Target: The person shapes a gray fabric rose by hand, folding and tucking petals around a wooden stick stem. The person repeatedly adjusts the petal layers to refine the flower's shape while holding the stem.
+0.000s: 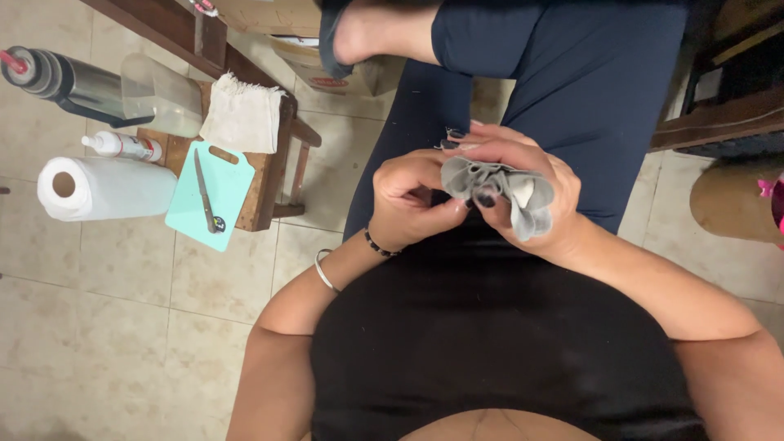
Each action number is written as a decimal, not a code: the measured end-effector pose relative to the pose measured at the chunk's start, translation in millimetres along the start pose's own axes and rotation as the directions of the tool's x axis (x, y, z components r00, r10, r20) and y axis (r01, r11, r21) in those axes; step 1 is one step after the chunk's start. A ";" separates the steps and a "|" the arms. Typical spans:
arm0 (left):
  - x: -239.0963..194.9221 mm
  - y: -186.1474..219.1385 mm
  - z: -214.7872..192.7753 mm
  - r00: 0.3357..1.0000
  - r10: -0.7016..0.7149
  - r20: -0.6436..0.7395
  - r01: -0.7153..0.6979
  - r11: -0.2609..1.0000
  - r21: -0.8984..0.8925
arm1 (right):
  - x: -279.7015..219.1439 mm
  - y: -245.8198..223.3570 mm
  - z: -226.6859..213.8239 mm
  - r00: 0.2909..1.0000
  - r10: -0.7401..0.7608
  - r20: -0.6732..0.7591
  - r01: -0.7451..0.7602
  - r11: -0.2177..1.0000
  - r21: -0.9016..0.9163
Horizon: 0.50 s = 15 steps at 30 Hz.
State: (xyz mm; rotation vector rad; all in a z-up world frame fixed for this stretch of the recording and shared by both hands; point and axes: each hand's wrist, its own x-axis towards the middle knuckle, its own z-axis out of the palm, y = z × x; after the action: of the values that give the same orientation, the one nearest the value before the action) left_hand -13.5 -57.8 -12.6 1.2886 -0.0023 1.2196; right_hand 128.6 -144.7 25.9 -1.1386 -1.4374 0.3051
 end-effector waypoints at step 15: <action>1.1 0.6 -20.9 0.821 -0.509 0.259 0.548 0.830 -0.104 | 46.1 -19.0 -17.4 0.846 -0.021 0.533 -0.127 0.963 0.239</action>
State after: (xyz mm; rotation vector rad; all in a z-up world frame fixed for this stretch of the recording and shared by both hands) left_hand -25.9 -42.3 -19.2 1.1574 0.0839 0.5755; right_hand 144.2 -126.0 72.7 -0.9052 -1.7802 0.8866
